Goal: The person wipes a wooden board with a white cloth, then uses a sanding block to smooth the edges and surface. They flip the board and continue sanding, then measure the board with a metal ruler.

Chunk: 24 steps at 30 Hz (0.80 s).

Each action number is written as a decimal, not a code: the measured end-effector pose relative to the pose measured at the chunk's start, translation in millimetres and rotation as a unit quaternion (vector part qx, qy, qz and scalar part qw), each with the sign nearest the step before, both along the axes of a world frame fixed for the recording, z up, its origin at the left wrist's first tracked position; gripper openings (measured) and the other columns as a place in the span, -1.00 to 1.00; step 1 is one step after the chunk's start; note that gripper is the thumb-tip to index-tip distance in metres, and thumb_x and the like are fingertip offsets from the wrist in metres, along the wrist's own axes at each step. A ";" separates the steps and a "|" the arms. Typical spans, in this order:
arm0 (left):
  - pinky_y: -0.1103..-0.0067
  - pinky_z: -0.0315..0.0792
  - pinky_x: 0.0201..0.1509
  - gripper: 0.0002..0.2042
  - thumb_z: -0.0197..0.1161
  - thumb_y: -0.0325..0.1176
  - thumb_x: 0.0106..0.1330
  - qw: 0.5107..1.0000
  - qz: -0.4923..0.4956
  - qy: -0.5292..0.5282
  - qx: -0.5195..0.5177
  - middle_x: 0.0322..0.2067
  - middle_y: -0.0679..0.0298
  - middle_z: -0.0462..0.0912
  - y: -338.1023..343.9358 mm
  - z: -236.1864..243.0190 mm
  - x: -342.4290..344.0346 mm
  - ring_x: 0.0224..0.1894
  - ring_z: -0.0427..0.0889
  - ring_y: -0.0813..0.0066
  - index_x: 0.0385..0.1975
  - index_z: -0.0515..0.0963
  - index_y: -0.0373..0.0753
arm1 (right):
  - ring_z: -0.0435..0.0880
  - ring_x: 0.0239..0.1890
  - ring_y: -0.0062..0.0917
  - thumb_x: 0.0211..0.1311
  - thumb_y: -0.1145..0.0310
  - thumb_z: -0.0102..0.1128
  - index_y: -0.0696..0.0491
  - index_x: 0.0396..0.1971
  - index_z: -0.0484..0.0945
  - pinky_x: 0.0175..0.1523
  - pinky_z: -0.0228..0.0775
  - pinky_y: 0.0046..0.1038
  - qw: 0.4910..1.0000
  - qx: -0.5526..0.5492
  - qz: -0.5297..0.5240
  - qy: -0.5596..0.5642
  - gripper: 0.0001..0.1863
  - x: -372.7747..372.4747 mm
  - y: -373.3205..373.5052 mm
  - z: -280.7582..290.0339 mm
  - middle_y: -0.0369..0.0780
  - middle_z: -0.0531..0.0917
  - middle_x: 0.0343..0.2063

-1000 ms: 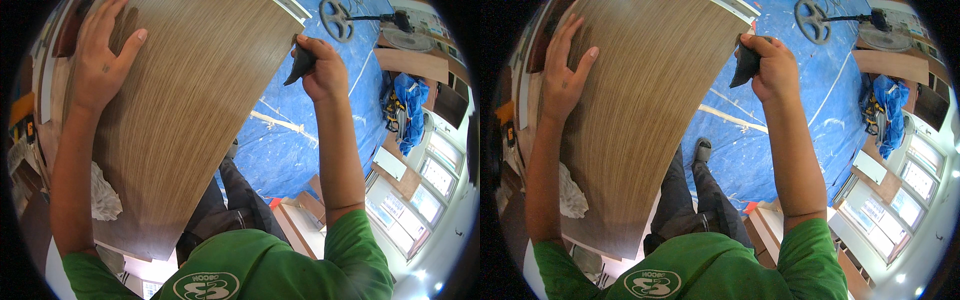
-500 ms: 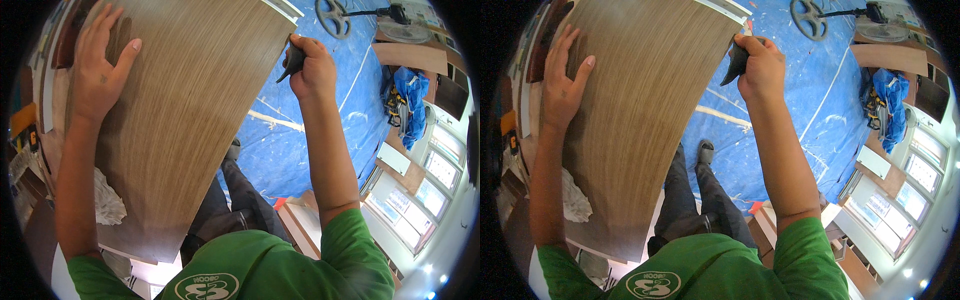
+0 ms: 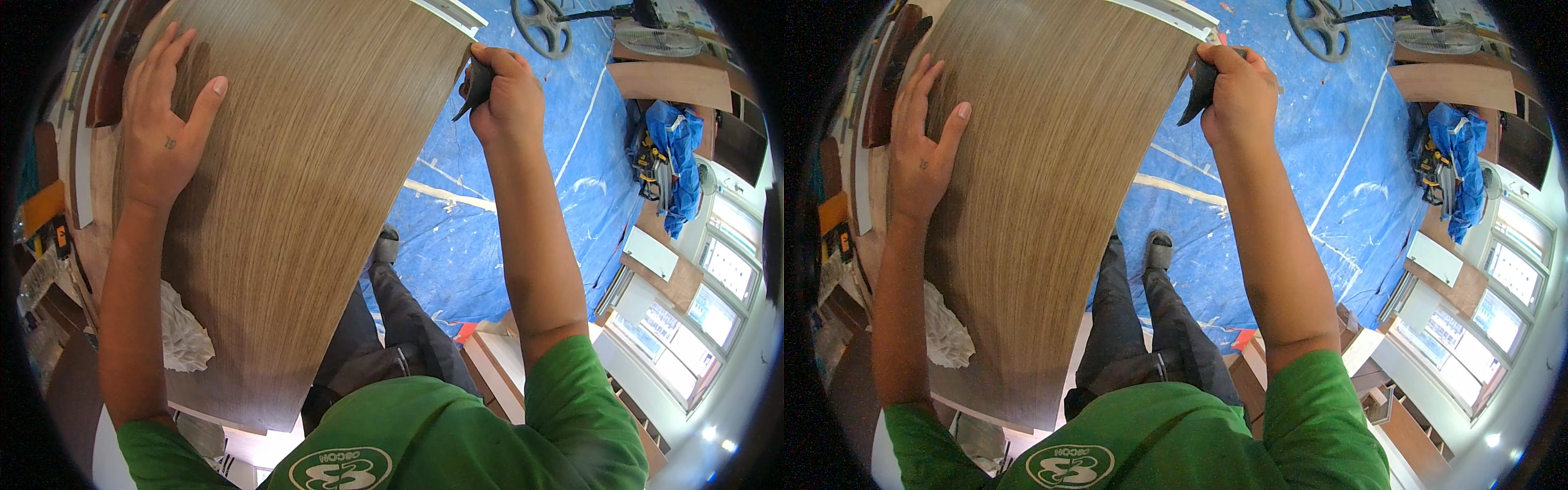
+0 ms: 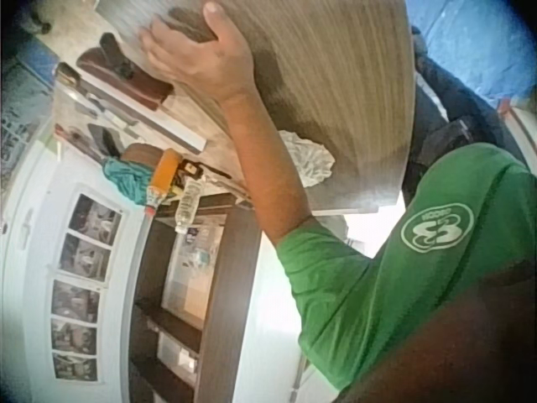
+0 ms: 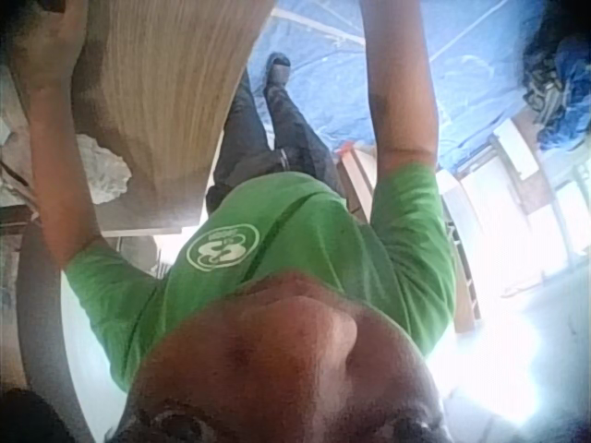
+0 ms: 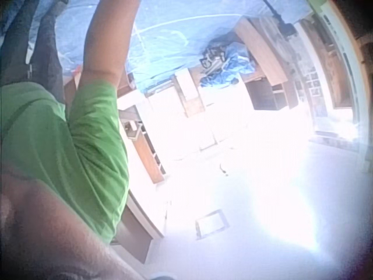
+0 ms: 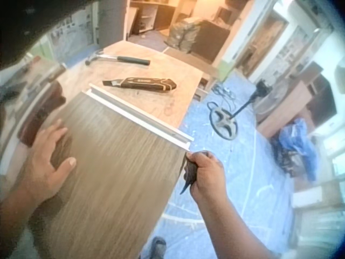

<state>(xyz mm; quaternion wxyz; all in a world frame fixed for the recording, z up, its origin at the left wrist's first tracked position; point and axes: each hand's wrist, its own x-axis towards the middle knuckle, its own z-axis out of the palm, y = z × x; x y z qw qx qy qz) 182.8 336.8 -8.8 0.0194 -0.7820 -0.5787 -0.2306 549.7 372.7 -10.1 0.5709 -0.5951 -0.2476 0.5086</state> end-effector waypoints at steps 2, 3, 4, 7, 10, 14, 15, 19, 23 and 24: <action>0.19 0.14 0.57 -0.40 0.28 -0.04 0.45 1.000 0.000 0.001 0.001 0.45 0.08 0.36 0.3 -0.3 -0.7 0.49 0.29 0.10 0.39 0.41 -0.21 | 0.56 -0.51 -0.45 0.24 0.47 0.34 0.19 -0.29 0.55 -0.38 0.41 -0.34 1.000 -0.020 0.011 0.001 -0.84 1.1 -5.9 0.6 -0.18 0.61 -0.48; 0.19 0.14 0.57 -0.40 0.28 -0.03 0.45 1.000 0.003 0.003 -0.001 0.45 0.08 0.36 -0.6 -0.5 -1.7 0.49 0.29 0.10 0.39 0.41 -0.21 | 0.56 -0.52 -0.46 0.24 0.47 0.34 0.19 -0.29 0.55 -0.39 0.40 -0.35 0.999 -0.030 0.018 0.002 -0.84 0.9 -8.3 0.3 -0.19 0.61 -0.49; 0.18 0.14 0.57 -0.40 0.28 -0.03 0.45 1.000 0.007 0.006 -0.002 0.45 0.08 0.36 -1.9 -0.8 -2.8 0.49 0.28 0.09 0.39 0.41 -0.21 | 0.55 -0.54 -0.47 0.23 0.47 0.35 0.19 -0.28 0.55 -0.40 0.40 -0.36 0.999 -0.033 0.029 -0.002 -0.84 1.0 -9.0 -0.8 -0.20 0.61 -0.49; 0.18 0.14 0.57 -0.39 0.28 -0.03 0.44 1.000 0.007 -0.001 -0.002 0.45 0.08 0.36 -1.0 -1.0 -1.1 0.49 0.29 0.10 0.39 0.41 -0.21 | 0.54 -0.57 -0.48 0.23 0.46 0.36 0.18 -0.28 0.56 -0.42 0.39 -0.37 0.998 -0.030 0.053 -0.012 -0.83 7.4 -5.7 1.0 -0.22 0.61 -0.50; 0.18 0.15 0.57 -0.39 0.28 -0.02 0.44 1.000 0.002 -0.004 -0.002 0.45 0.08 0.36 0.6 -1.4 0.6 0.49 0.29 0.10 0.39 0.41 -0.20 | 0.57 -0.54 -0.49 0.20 0.48 0.39 0.19 -0.27 0.56 -0.39 0.43 -0.40 0.998 -0.022 0.061 -0.001 -0.82 16.3 3.8 1.3 -0.21 0.63 -0.48; 0.18 0.16 0.57 -0.39 0.28 -0.03 0.44 1.000 0.001 0.003 -0.005 0.45 0.08 0.35 0.2 -0.6 -2.9 0.49 0.29 0.10 0.40 0.40 -0.20 | 0.63 -0.45 -0.49 0.15 0.53 0.41 0.20 -0.26 0.56 -0.32 0.50 -0.47 0.993 -0.039 0.106 0.014 -0.79 17.8 -6.4 1.1 -0.18 0.66 -0.43; 0.18 0.16 0.57 -0.39 0.28 -0.03 0.44 1.000 0.001 0.000 -0.007 0.45 0.08 0.35 -0.1 -0.2 -2.8 0.49 0.29 0.09 0.40 0.40 -0.20 | 0.64 -0.44 -0.49 0.15 0.53 0.42 0.20 -0.26 0.56 -0.32 0.50 -0.47 0.991 -0.041 0.124 0.013 -0.79 18.3 -7.8 2.7 -0.19 0.66 -0.43; 0.18 0.16 0.57 -0.39 0.27 -0.05 0.44 1.000 0.005 0.001 -0.012 0.45 0.07 0.35 0.7 -0.7 -0.4 0.49 0.29 0.09 0.40 0.39 -0.20 | 0.64 -0.45 -0.51 0.15 0.53 0.43 0.19 -0.26 0.57 -0.32 0.50 -0.49 0.994 -0.029 0.107 0.000 -0.79 23.2 4.0 3.2 -0.21 0.66 -0.45; 0.19 0.17 0.56 -0.40 0.27 -0.06 0.44 1.000 0.008 -0.008 -0.017 0.45 0.07 0.34 -1.1 1.1 -0.3 0.48 0.30 0.09 0.40 0.40 -0.19 | 0.63 -0.46 -0.53 0.15 0.53 0.44 0.19 -0.27 0.58 -0.32 0.50 -0.49 0.989 -0.046 0.137 0.014 -0.79 22.9 -6.4 5.8 -0.22 0.67 -0.44; 0.19 0.17 0.56 -0.40 0.27 -0.06 0.44 1.000 0.010 -0.010 -0.020 0.45 0.07 0.34 -1.4 1.7 0.2 0.48 0.29 0.09 0.40 0.40 -0.19 | 0.63 -0.46 -0.53 0.15 0.53 0.44 0.19 -0.27 0.58 -0.32 0.50 -0.49 0.986 -0.054 0.154 0.018 -0.80 24.4 -8.2 6.3 -0.22 0.67 -0.44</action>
